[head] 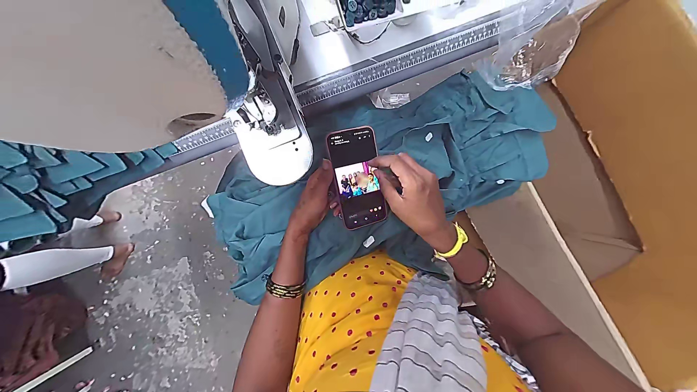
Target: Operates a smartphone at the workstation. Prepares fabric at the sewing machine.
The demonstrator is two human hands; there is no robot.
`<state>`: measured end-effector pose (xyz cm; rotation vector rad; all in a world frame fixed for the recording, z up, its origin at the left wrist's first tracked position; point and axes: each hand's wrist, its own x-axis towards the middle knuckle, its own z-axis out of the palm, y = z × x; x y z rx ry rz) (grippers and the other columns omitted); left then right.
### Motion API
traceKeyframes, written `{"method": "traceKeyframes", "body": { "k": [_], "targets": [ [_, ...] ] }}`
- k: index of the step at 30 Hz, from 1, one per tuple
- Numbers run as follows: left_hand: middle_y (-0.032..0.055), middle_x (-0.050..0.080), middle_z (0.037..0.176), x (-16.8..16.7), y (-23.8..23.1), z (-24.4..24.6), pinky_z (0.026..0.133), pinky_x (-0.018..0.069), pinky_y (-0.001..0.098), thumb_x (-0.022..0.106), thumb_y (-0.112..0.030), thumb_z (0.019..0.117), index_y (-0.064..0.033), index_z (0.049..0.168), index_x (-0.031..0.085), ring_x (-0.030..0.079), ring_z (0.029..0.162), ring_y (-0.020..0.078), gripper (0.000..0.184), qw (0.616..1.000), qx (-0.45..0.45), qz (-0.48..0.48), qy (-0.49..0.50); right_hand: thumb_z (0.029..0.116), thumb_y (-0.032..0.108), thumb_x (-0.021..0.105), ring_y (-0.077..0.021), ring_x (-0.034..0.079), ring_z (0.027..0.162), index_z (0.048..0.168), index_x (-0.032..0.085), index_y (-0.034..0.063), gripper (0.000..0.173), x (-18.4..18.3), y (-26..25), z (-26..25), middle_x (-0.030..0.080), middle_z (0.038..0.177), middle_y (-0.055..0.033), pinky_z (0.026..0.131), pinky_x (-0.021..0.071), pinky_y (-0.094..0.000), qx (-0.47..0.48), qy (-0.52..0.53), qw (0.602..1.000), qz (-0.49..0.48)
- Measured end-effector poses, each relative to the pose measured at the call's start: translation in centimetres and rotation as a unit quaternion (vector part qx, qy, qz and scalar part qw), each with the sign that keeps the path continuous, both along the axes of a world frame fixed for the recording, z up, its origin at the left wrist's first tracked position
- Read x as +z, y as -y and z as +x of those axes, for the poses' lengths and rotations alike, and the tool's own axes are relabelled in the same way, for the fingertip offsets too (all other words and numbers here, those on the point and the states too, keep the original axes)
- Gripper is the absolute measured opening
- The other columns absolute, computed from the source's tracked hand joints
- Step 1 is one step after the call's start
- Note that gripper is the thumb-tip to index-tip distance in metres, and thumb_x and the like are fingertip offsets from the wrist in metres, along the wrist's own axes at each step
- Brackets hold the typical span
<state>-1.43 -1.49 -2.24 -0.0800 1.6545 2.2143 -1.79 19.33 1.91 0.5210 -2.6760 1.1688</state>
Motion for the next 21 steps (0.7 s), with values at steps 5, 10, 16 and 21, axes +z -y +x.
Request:
{"method": "traceKeyframes", "body": {
  "k": [5,10,16,21],
  "targets": [
    [-0.0052,0.060,0.064,0.0,-0.1,0.0,0.041,0.0434,0.0143,0.022,-0.045,0.1108,-0.0186,0.106,0.058,0.048,0.043,0.0004,0.045,1.000,0.001,-0.003,-0.001,0.0893,0.006,0.067,-0.0201,0.062,0.063,0.112,0.078,0.0106,0.025,-0.2,0.3,0.2,0.063,0.080,-0.0080,0.051,0.0504,-0.0344,0.074,-0.054,0.995,0.033],
    [-0.0057,0.059,0.062,0.1,-0.2,0.1,0.040,0.0433,0.0142,0.023,-0.044,0.1110,-0.0181,0.102,0.058,0.047,0.042,-0.0002,0.045,1.000,0.007,-0.008,0.008,0.0921,0.007,0.067,-0.0225,0.064,0.062,0.126,0.074,0.0127,0.035,-0.2,1.6,-0.7,0.064,0.079,-0.0093,0.050,0.0504,-0.0359,0.079,-0.082,0.991,0.063],
    [-0.0060,0.060,0.065,0.0,-0.1,0.1,0.042,0.0445,0.0146,0.025,-0.044,0.1108,-0.0179,0.102,0.057,0.048,0.044,0.0005,0.043,1.000,0.019,0.005,0.011,0.0909,0.007,0.068,-0.0222,0.060,0.060,0.132,0.072,0.0160,0.042,0.2,3.1,-2.6,0.061,0.078,-0.0078,0.047,0.0463,-0.0352,0.070,-0.100,0.989,0.087],
    [-0.0059,0.059,0.063,0.0,-0.2,0.1,0.041,0.0440,0.0144,0.022,-0.042,0.1112,-0.0166,0.101,0.057,0.048,0.043,0.0003,0.044,1.000,0.015,0.006,0.013,0.0890,0.004,0.069,-0.0238,0.063,0.063,0.129,0.073,0.0142,0.042,0.6,3.3,-3.0,0.064,0.081,-0.0095,0.049,0.0484,-0.0376,0.067,-0.090,0.990,0.085]
  ]
}}
